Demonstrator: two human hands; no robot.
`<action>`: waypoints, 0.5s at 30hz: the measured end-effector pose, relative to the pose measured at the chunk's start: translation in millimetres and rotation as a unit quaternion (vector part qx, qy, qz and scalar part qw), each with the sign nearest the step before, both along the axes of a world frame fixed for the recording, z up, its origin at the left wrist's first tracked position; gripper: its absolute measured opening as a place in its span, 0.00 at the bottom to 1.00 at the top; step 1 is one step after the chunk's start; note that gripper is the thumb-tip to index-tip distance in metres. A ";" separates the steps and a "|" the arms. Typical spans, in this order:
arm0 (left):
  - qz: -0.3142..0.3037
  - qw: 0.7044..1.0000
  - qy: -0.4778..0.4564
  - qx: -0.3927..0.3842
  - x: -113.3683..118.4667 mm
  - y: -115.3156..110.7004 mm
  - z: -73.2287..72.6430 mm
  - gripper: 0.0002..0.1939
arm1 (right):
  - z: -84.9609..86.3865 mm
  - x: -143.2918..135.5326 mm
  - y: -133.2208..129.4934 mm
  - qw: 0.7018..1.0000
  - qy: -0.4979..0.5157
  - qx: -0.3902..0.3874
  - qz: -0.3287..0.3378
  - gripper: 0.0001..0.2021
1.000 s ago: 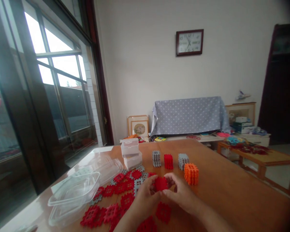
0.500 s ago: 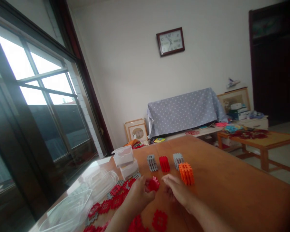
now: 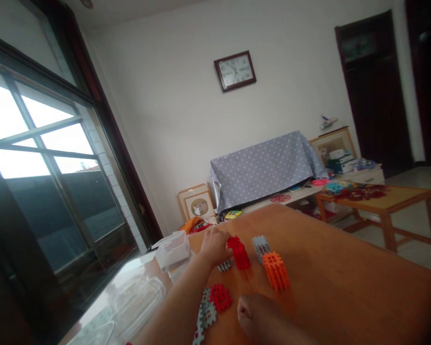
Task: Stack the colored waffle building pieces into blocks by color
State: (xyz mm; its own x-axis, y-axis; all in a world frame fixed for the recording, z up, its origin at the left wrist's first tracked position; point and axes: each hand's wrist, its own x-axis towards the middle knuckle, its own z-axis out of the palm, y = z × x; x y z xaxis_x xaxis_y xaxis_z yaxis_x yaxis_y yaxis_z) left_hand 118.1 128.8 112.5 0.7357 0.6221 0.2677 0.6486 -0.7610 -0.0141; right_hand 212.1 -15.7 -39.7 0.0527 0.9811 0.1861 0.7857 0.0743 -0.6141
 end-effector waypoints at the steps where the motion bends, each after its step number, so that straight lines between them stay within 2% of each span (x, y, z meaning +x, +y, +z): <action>1: 0.001 1.000 0.004 0.000 4.8 6.2 -1.5 0.16 | 1.5 0.0 0.4 1.000 -0.002 -0.003 0.000 0.08; 7: 0.018 1.000 0.021 -0.015 18.3 29.7 -16.6 0.18 | 10.8 -0.6 -2.3 1.000 -0.007 -0.022 0.010 0.08; 15: 0.021 0.998 0.043 -0.034 24.0 32.0 -21.6 0.16 | 12.1 -0.1 -3.1 0.999 0.003 -0.035 0.005 0.09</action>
